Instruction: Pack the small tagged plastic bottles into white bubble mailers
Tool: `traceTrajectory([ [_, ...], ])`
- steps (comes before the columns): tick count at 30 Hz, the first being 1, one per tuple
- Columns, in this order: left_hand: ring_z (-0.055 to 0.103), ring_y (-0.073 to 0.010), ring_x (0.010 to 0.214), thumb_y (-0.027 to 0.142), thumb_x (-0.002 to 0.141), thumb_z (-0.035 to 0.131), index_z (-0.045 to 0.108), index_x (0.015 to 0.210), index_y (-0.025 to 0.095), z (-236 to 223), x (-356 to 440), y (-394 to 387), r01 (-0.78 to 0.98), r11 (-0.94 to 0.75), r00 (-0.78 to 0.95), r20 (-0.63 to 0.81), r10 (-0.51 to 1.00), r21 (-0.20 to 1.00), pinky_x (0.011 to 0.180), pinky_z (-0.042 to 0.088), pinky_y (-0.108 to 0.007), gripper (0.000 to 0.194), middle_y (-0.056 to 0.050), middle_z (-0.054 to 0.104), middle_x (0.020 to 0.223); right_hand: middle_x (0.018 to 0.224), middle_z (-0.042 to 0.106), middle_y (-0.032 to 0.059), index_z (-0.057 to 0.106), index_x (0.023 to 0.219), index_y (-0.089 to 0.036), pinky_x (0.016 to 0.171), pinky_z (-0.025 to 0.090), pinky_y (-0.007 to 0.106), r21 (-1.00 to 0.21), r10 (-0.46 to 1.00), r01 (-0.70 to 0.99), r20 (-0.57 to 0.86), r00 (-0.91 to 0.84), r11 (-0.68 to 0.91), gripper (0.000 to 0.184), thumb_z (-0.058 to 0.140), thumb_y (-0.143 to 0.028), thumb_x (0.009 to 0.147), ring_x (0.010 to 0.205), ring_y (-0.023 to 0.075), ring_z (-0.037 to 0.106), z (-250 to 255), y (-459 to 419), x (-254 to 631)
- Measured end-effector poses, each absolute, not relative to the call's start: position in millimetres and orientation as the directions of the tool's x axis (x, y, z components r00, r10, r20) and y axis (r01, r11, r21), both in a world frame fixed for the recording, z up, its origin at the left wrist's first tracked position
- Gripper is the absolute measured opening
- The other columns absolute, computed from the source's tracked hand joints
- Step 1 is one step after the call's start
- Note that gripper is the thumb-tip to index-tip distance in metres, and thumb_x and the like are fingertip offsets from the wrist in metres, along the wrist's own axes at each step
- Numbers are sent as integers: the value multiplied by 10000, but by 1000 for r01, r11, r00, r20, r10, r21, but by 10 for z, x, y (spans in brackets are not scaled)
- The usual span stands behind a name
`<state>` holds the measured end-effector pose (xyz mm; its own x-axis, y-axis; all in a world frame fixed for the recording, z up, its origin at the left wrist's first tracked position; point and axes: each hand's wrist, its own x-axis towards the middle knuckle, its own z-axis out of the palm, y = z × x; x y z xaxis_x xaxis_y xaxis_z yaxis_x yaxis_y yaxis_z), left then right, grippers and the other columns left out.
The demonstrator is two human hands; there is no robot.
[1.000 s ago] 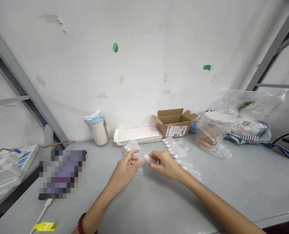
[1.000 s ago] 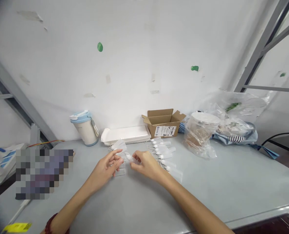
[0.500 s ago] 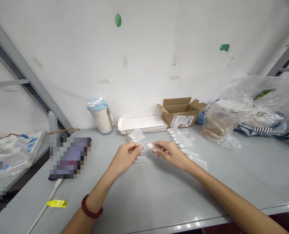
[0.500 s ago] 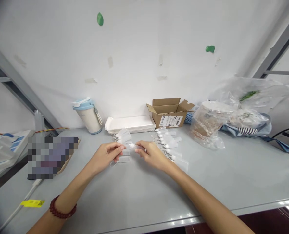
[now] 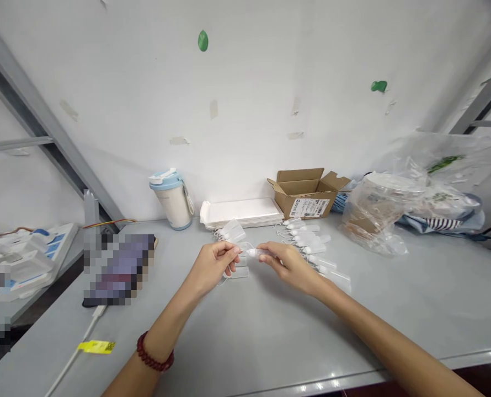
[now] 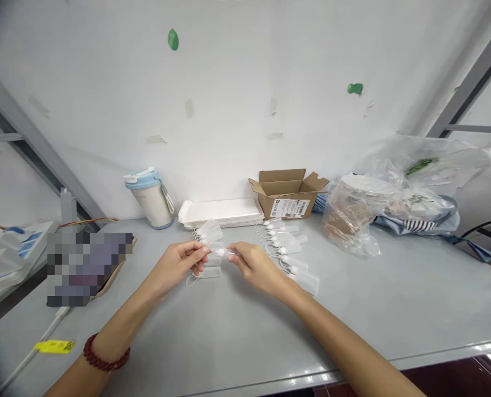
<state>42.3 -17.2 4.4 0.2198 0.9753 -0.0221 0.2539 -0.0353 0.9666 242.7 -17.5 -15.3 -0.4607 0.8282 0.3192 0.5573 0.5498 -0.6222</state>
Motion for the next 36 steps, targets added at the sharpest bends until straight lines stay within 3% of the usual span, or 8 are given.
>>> traceTrajectory([
  [17,448,-62,551,330,790,616,570,699,132,-2,415,-200,-135,237,331,-181,926,962,538,378,-212,223,11,498,680,767,637,23,615,978,-163,613,381,237,-672,829,504,332,-450,543,258,410,-310,923,657,124,530,-116,-224,2418],
  [36,527,-85,599,309,796,628,614,714,118,39,416,-215,-224,228,343,-143,928,948,590,444,-215,207,-12,549,688,773,647,19,613,962,-170,610,380,230,-690,831,475,377,-410,547,228,421,-284,917,659,120,540,-117,-256,2402],
])
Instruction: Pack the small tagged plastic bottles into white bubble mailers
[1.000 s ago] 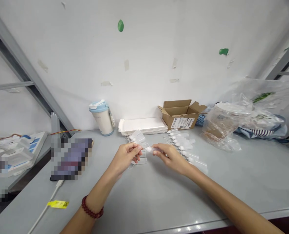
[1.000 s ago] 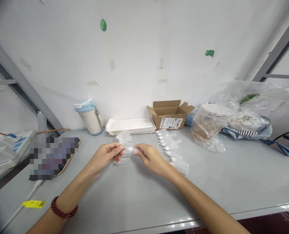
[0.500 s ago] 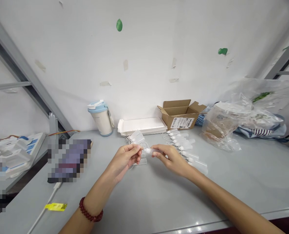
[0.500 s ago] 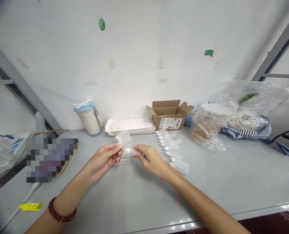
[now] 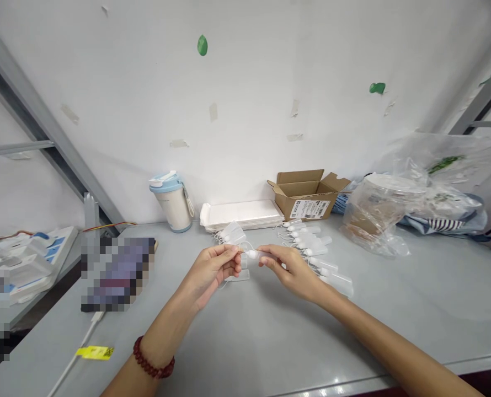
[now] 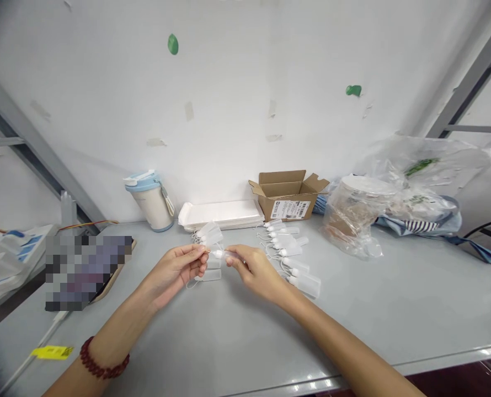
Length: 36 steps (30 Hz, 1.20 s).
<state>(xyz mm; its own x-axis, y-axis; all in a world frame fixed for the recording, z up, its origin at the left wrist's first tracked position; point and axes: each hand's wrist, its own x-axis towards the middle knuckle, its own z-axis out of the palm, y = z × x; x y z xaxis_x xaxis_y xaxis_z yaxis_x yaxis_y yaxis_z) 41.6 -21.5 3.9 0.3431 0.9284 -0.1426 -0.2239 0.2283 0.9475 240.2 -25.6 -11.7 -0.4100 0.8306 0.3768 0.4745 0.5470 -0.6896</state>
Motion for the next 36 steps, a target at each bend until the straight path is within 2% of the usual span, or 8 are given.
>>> traceTrajectory([
  [7,537,-97,617,322,796,618,622,725,123,37,424,-219,-161,161,306,-105,946,974,604,444,-228,212,-13,552,689,758,637,18,603,951,-169,612,380,230,-677,826,481,390,-407,557,230,404,-279,920,654,120,537,-117,-250,2387],
  [14,532,-104,600,357,767,633,629,722,127,36,461,-245,-83,91,232,-69,970,992,582,435,-235,235,-9,555,658,696,593,12,577,826,-170,592,376,235,-641,813,503,411,-412,580,271,363,-298,934,600,113,495,-110,-286,2357],
  [18,530,-107,591,372,752,640,628,709,129,26,483,-251,-77,56,206,-39,978,995,574,436,-238,247,-8,557,648,710,606,19,576,859,-173,582,383,241,-637,812,505,435,-389,583,280,352,-321,938,585,114,488,-127,-283,2346],
  [22,532,-104,589,375,754,634,616,688,131,1,501,-259,-60,44,193,-32,981,997,572,436,-234,254,-8,559,643,676,579,11,563,809,-174,578,373,237,-618,804,514,455,-384,595,292,344,-315,942,571,111,473,-151,-251,2356],
  [30,525,-100,538,381,728,642,603,641,131,28,508,-255,72,22,203,-36,979,997,560,435,-243,268,-5,568,604,645,488,0,569,840,-175,579,345,243,-490,732,544,466,-497,682,279,334,-284,946,588,122,447,-178,-202,2447],
  [36,529,-110,504,339,710,618,601,618,132,4,540,-246,146,0,191,-28,981,989,526,432,-249,227,-8,566,566,678,503,21,549,899,-175,549,331,249,-373,695,591,468,-546,715,280,293,-273,955,570,129,430,-200,-208,2460],
])
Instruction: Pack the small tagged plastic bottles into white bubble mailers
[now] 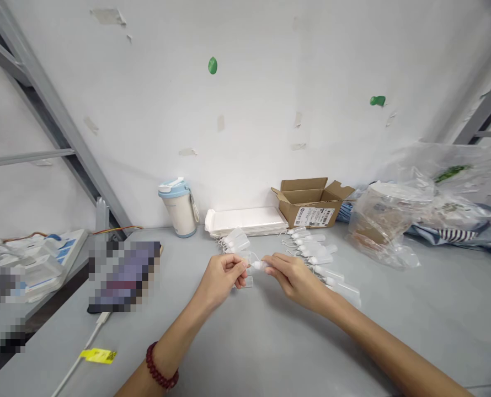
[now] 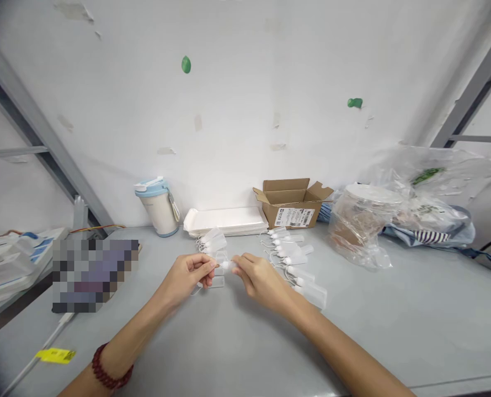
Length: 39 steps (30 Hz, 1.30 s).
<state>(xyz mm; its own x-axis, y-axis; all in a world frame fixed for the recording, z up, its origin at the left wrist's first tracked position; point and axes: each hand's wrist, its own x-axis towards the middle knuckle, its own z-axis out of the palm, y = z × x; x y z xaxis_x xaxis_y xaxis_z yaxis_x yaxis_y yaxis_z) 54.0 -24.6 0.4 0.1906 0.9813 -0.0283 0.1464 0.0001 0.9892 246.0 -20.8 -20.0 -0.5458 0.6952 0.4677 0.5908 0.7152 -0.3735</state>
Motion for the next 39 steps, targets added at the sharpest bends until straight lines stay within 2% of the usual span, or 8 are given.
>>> traceTrajectory([
  [8,515,-106,478,329,709,613,594,589,136,-37,548,-236,177,0,229,-41,973,984,508,415,-249,228,-3,555,540,694,505,24,544,948,-176,538,338,243,-317,680,612,472,-561,725,282,271,-248,956,553,126,427,-250,-215,2452],
  [14,527,-108,530,369,731,634,623,633,131,20,468,-230,133,79,291,-115,950,988,544,420,-247,258,-19,583,607,735,520,37,536,981,-177,565,369,245,-354,692,603,480,-539,715,257,288,-238,952,600,136,474,-211,-211,2451],
  [17,522,-105,548,398,743,630,656,688,122,55,414,-215,104,113,264,-137,955,988,548,416,-242,282,-32,591,646,751,533,45,535,999,-181,570,378,251,-368,707,618,507,-494,695,245,303,-243,948,620,143,491,-174,-194,2469],
  [21,515,-103,556,396,718,654,670,735,128,76,400,-203,77,90,221,-105,970,993,551,415,-237,269,-30,595,676,736,537,41,543,984,-193,557,379,254,-376,712,622,522,-470,686,240,314,-251,945,609,146,492,-159,-183,2491],
  [27,519,-105,524,367,685,668,639,621,134,27,473,-205,143,34,246,-68,967,989,538,418,-242,243,-19,588,591,766,550,53,539,1023,-176,575,399,255,-367,692,594,486,-534,716,251,309,-233,943,628,147,505,-223,-192,2462],
  [32,484,-94,475,376,703,636,609,591,139,-43,496,-191,196,-31,233,-16,972,980,470,380,-227,264,-12,566,551,768,562,57,547,1006,-162,582,402,253,-374,692,592,505,-516,714,242,320,-216,937,632,147,511,-248,-159,2442],
  [39,473,-89,477,368,700,635,624,634,136,-75,462,-144,219,-68,246,12,969,973,452,343,-213,241,-16,580,580,759,595,52,571,998,-163,592,402,248,-383,689,579,500,-525,720,242,359,-263,941,643,142,538,-212,-135,2453],
])
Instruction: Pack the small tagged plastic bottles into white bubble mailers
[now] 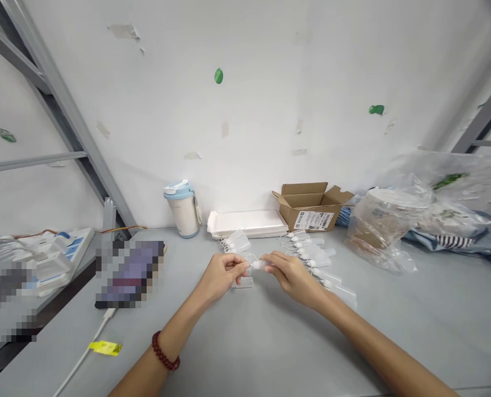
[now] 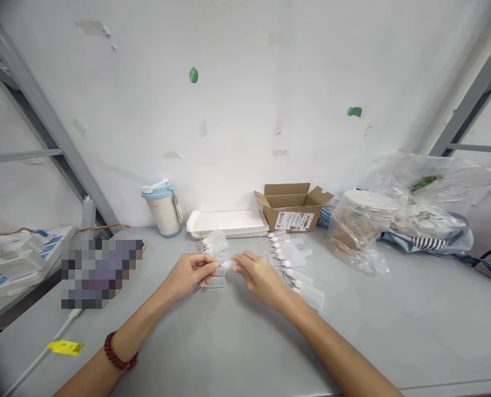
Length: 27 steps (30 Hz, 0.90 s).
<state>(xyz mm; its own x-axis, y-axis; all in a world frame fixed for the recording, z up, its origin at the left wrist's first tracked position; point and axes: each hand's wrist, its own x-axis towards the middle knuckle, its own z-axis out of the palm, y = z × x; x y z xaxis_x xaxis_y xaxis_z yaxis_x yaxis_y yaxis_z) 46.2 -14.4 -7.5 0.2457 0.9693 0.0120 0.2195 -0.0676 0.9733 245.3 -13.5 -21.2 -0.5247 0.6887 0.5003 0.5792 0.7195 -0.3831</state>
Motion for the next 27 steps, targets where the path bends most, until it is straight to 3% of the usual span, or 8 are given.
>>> traceTrajectory([
  [5,491,-106,503,343,659,663,647,630,136,-29,299,-30,250,-126,149,90,985,960,460,338,-213,210,-21,587,563,814,629,56,591,922,-180,599,391,260,-306,769,758,518,-375,576,240,484,-392,886,639,143,549,-104,63,2814],
  [9,504,-117,517,361,641,642,650,633,136,-66,213,35,311,-46,40,36,999,949,462,341,-220,225,-28,615,601,838,633,64,597,898,-182,627,397,275,-240,824,901,535,-188,361,159,489,-294,868,697,168,571,-97,266,3260],
  [13,525,-134,509,371,649,602,653,703,124,-179,184,71,400,58,-43,-45,998,915,491,377,-253,258,-47,645,668,849,648,73,605,803,-173,664,430,275,-305,868,873,443,-225,382,123,494,-225,813,761,179,589,-105,355,3481],
  [16,549,-144,532,405,684,569,659,798,132,-205,165,88,490,15,-101,40,994,872,574,422,-289,309,-62,673,778,829,647,62,605,792,-173,681,438,273,-357,886,853,405,-227,381,137,470,-196,795,757,171,586,-70,336,3486],
  [20,575,-172,631,395,729,523,654,835,156,-164,188,68,611,-69,-117,177,977,789,665,443,-308,292,-57,682,841,899,626,90,615,847,-155,747,435,293,-274,928,908,288,-237,317,208,471,-86,714,889,213,567,-38,273,3461],
  [27,565,-172,745,287,801,459,622,944,185,-261,328,-8,793,-255,70,333,940,553,712,445,-306,239,-51,618,963,996,599,109,625,909,-158,802,414,297,-188,957,941,118,-265,283,321,477,-25,657,1025,250,519,-143,275,3481],
])
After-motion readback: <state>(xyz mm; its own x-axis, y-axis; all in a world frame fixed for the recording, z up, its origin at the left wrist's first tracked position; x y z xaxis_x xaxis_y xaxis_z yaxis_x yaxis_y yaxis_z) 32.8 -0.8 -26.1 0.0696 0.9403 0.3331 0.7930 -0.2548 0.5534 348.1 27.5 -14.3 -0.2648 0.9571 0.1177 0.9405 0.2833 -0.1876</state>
